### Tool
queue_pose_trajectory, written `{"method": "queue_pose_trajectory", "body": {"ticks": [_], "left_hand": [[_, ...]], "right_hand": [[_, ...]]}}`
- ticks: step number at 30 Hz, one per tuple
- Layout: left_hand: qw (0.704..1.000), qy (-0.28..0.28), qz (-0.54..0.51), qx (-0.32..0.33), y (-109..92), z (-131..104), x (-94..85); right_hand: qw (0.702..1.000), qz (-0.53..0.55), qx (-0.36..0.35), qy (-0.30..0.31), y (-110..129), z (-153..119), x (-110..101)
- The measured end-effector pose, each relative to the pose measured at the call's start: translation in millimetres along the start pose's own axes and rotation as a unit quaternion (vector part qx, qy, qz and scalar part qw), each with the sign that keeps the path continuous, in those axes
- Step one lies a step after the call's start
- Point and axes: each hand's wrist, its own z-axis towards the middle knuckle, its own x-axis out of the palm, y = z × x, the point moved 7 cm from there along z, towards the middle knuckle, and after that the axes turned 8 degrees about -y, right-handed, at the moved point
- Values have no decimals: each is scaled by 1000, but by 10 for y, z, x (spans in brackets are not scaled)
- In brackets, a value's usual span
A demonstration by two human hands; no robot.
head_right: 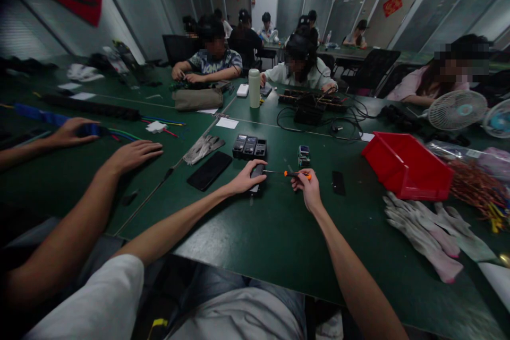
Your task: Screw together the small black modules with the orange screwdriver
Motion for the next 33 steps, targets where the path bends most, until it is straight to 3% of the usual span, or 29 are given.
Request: {"method": "queue_pose_trajectory", "body": {"ticks": [33], "left_hand": [[1000,-4,5,-12,16,10,-1]], "right_hand": [[999,-23,-33,-1,42,-8,4]]}}
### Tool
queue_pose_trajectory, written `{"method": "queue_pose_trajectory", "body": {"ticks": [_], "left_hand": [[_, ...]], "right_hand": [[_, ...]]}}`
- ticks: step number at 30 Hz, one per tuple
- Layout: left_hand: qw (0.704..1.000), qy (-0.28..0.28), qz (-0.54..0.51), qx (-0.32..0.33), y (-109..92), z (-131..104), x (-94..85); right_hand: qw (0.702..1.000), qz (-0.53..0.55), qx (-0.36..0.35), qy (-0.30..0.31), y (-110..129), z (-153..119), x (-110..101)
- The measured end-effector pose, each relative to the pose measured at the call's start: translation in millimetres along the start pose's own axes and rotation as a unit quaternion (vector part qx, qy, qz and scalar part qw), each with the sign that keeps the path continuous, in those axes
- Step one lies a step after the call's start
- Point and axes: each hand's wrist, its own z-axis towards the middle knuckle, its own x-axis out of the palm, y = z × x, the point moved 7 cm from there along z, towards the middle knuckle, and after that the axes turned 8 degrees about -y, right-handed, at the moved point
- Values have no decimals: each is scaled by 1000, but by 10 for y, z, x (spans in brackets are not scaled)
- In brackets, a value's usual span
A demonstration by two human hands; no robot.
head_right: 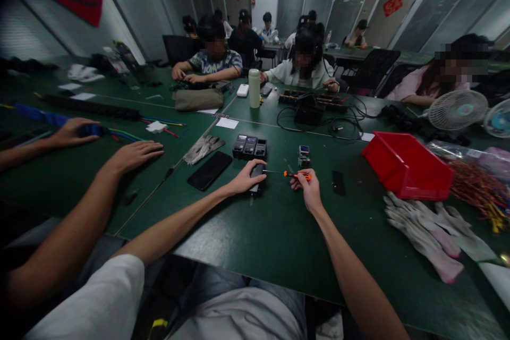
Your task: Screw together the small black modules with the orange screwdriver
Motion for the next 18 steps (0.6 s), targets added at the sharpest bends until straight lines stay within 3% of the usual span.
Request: {"method": "queue_pose_trajectory", "body": {"ticks": [12,18], "left_hand": [[1000,0,-2,2,-4,2,-8],[1000,-1,-6,6,6,3,-1]], "right_hand": [[999,-38,15,26,-12,-17,24],[1000,-3,-1,13,-20,10,-11]]}}
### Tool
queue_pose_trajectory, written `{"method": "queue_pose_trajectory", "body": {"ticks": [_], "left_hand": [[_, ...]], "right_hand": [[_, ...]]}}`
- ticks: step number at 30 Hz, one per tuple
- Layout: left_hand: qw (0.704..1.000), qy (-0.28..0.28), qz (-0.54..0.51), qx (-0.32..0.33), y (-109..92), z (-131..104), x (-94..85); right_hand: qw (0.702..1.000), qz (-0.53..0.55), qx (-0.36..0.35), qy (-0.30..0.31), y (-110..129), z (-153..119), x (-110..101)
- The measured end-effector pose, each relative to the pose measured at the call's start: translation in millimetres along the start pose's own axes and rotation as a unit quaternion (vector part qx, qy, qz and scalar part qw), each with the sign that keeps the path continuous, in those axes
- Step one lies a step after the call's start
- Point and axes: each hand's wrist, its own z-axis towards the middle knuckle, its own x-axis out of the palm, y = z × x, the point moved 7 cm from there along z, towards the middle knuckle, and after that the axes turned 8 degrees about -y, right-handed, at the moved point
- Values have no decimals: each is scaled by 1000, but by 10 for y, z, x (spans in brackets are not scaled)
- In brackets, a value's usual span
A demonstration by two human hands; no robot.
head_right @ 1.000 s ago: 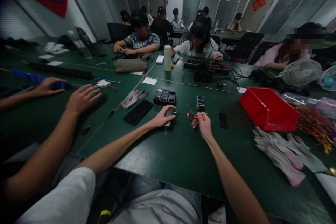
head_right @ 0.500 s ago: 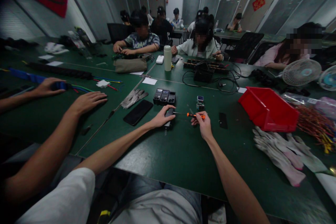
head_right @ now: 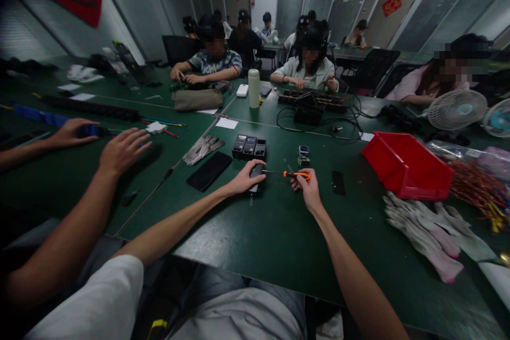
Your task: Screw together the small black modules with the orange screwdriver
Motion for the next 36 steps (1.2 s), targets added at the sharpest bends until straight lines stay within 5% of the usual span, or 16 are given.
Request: {"method": "queue_pose_trajectory", "body": {"ticks": [36], "left_hand": [[1000,-6,-13,0,2,1,-11]], "right_hand": [[999,-46,-8,5,-17,-3,2]]}}
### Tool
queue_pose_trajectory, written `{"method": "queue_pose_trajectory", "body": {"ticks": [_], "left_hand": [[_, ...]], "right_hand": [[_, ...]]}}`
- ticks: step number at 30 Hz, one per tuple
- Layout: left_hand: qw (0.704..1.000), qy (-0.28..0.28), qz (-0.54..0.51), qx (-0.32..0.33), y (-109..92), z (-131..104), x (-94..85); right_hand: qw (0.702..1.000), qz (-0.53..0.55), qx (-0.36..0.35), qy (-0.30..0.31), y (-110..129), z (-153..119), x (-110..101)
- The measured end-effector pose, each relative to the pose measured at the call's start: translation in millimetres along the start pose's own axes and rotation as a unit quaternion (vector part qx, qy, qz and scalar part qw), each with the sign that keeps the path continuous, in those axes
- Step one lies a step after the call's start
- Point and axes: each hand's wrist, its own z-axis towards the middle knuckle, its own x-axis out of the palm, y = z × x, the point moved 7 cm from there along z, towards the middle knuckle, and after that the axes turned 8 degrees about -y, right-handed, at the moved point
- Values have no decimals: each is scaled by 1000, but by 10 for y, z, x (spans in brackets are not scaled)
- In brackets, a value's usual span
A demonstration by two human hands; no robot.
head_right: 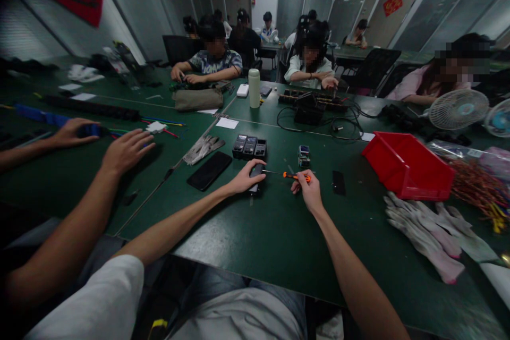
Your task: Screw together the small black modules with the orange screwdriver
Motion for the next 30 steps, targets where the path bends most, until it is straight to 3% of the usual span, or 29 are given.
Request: {"method": "queue_pose_trajectory", "body": {"ticks": [4,21,30], "left_hand": [[1000,0,2,-6,-6,5,-7],[998,-18,-24,-46,-92,13,-81],[998,-21,-36,-54,-70,14,-72]], "right_hand": [[1000,-4,16,4,-31,-1,2],[999,-26,-41,23,165,-64,89],[999,-21,-27,37,144,-66,109]]}}
